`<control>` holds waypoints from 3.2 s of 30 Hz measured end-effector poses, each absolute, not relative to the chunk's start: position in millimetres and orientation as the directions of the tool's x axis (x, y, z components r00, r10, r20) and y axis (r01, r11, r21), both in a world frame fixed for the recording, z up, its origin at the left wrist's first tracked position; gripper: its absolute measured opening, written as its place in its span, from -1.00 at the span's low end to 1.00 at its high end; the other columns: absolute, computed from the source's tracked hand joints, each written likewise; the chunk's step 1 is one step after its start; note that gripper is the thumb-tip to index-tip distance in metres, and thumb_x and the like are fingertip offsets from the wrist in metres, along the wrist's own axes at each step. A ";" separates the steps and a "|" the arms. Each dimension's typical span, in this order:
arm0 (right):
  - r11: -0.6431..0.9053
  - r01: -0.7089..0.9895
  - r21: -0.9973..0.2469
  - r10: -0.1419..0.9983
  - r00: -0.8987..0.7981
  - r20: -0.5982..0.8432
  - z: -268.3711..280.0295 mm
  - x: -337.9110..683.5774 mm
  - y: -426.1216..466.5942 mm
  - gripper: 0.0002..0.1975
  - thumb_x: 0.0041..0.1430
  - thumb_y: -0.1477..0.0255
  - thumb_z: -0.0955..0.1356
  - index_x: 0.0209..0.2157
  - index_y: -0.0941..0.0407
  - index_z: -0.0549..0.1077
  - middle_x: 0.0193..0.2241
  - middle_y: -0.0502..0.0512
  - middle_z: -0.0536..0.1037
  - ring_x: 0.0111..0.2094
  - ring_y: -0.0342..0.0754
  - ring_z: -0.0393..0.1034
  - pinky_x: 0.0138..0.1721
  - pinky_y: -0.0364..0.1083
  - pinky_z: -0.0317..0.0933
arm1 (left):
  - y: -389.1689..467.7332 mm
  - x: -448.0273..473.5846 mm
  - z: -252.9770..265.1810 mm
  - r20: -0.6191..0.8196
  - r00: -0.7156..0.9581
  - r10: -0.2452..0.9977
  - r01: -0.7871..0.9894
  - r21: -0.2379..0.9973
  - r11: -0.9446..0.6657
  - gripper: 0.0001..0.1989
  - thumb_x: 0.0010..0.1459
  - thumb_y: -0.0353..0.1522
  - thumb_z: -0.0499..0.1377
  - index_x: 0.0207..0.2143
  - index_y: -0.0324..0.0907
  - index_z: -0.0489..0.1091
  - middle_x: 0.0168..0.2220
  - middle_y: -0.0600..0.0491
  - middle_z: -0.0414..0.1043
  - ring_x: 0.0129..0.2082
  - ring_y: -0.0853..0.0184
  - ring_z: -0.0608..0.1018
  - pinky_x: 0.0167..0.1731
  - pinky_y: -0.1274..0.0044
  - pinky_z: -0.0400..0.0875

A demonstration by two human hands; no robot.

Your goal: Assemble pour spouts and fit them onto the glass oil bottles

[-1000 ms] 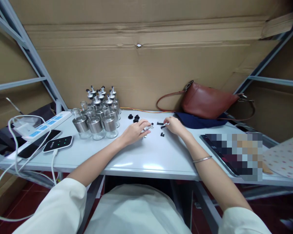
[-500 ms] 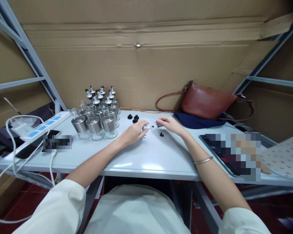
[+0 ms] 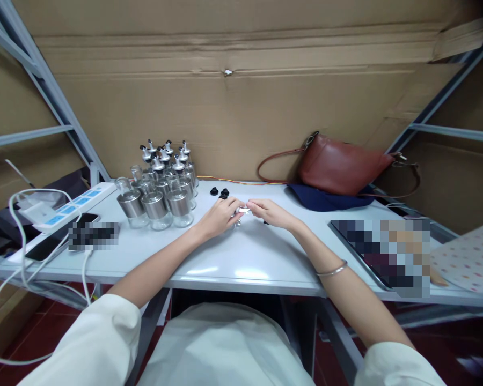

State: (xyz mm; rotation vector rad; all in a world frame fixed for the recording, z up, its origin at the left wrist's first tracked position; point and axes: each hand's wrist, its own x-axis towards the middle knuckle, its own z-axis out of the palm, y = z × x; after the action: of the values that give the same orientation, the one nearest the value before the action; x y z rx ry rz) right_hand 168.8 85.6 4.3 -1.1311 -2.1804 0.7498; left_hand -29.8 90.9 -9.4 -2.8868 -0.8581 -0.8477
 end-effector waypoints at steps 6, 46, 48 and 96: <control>0.410 0.481 -0.775 0.905 -0.320 0.280 7.5 187.5 95.5 -0.53 0.11 0.03 0.20 -0.64 0.12 0.23 -0.68 -0.07 0.23 -0.59 -0.19 0.09 -0.49 -0.14 0.03 | 92.1 -35.6 -3.4 0.602 0.562 0.567 0.640 0.118 -0.759 -0.87 0.22 -0.37 0.04 -0.21 -0.22 0.29 -0.21 -0.03 0.43 -0.20 0.27 0.46 -0.15 0.44 0.20; 0.220 0.882 -0.417 0.957 -0.277 -0.082 2.7 217.7 103.1 -0.88 -0.06 0.52 0.30 -0.47 0.18 0.49 -0.61 0.03 0.51 -0.58 -0.14 0.34 -0.46 -0.19 0.17 | 95.1 -33.0 -8.5 0.558 0.383 0.736 0.697 0.347 -0.627 -0.74 0.30 -0.33 -0.10 -0.05 -0.26 0.21 -0.16 -0.12 0.43 -0.12 0.23 0.47 -0.09 0.41 0.30; 0.221 0.873 -0.434 0.951 -0.292 -0.103 2.6 217.9 103.8 -0.85 -0.06 0.54 0.28 -0.49 0.18 0.50 -0.60 0.04 0.52 -0.57 -0.13 0.35 -0.44 -0.19 0.19 | 96.2 -33.3 -9.6 0.553 0.392 0.735 0.689 0.353 -0.633 -0.74 0.29 -0.33 -0.09 -0.05 -0.25 0.21 -0.15 -0.11 0.42 -0.12 0.22 0.47 -0.09 0.41 0.31; 0.741 0.671 -0.011 0.472 -0.510 0.719 15.8 150.9 59.9 -0.63 0.35 0.30 0.09 -0.27 0.14 0.44 -0.50 0.13 0.42 -0.42 -0.04 0.23 -0.30 -0.06 0.06 | 95.5 -22.2 11.6 0.396 0.483 0.781 0.300 0.763 -0.573 -0.41 0.15 0.11 -0.38 -0.61 -0.13 -0.01 -0.67 0.18 -0.05 -0.66 0.45 0.08 -0.59 0.55 0.06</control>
State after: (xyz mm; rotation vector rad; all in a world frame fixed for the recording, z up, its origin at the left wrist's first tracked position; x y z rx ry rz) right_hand 150.9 59.9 15.8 -0.8557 -2.2054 -0.3495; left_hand -22.2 95.5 11.6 -3.1953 -1.3457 -1.5185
